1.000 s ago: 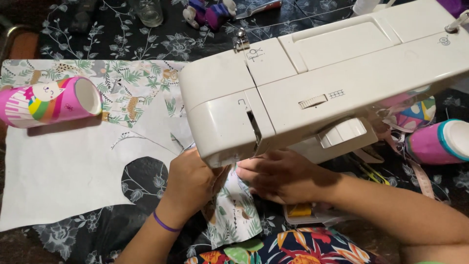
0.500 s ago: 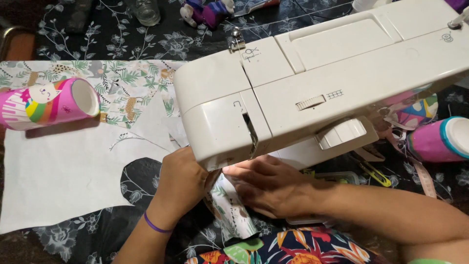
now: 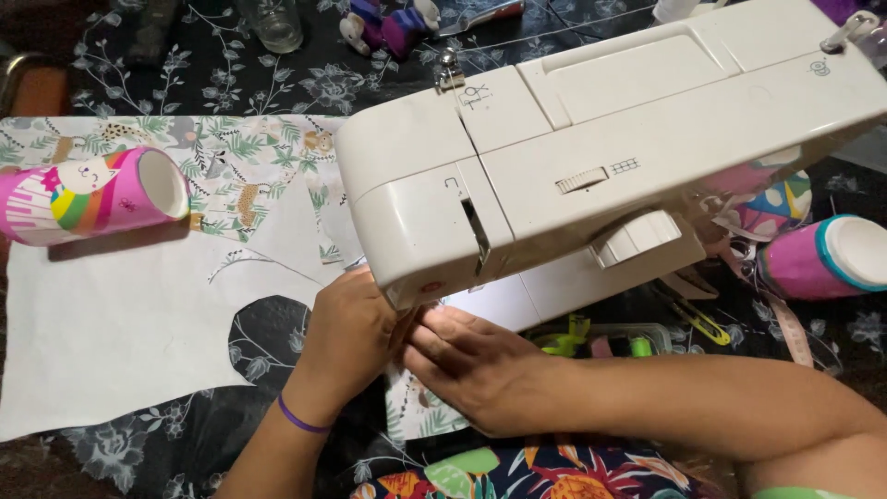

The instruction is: Wrapping a cylindrical container with patterned fabric, sewing components, and trimming the edges with scissors.

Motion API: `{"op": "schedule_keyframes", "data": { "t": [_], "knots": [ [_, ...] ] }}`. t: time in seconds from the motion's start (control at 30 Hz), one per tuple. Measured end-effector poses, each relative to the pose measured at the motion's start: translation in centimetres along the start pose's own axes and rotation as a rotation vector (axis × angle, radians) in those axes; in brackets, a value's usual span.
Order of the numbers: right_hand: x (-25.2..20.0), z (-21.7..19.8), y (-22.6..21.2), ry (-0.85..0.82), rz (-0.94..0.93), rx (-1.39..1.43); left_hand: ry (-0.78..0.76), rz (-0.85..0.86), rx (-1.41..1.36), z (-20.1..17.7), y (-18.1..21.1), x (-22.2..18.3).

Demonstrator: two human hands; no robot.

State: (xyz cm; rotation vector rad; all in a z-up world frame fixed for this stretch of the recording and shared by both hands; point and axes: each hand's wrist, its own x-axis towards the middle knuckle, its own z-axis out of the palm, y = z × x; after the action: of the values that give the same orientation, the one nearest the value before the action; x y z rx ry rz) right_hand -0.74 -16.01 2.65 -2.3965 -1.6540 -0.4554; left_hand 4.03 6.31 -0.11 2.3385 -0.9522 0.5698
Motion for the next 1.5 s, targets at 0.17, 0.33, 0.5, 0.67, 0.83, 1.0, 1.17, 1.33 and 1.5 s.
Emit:
{"op": "schedule_keyframes", "data": {
  "t": [0.17,0.33,0.5,0.67,0.83,1.0,1.17,1.33,1.5],
  "knots": [
    [0.1,1.0,-1.8,0.000,0.056,-0.004,0.028,-0.016,0.017,0.4,0.9,0.0],
    [-0.2,3.8,-3.2,0.050,0.084,-0.201,0.011,0.034,0.069,-0.5,2.4,1.1],
    [-1.1,6.4,-4.5,0.078,0.101,-0.250,0.005,0.098,0.090,-0.6,2.9,1.6],
    [-0.7,5.2,-5.4,0.087,0.094,-0.221,0.026,0.070,0.035,-0.4,3.6,1.7],
    [0.4,-0.6,-3.4,0.057,0.046,0.021,-0.054,-0.008,-0.016,-1.7,4.6,2.8],
    [-0.9,-2.2,1.4,0.262,-0.016,0.397,-0.125,-0.104,-0.044,-1.2,4.2,1.6],
    [-3.4,1.6,5.6,0.120,0.317,-0.086,-0.056,-0.022,0.023,-1.0,3.9,1.0],
    [-2.6,1.1,5.6,-0.053,0.366,-0.091,-0.065,-0.032,0.025,-0.8,3.7,0.8],
    [-2.8,1.2,5.5,0.066,0.287,-0.169,-0.046,-0.022,0.027,-0.1,3.1,0.0]
  ]
}}
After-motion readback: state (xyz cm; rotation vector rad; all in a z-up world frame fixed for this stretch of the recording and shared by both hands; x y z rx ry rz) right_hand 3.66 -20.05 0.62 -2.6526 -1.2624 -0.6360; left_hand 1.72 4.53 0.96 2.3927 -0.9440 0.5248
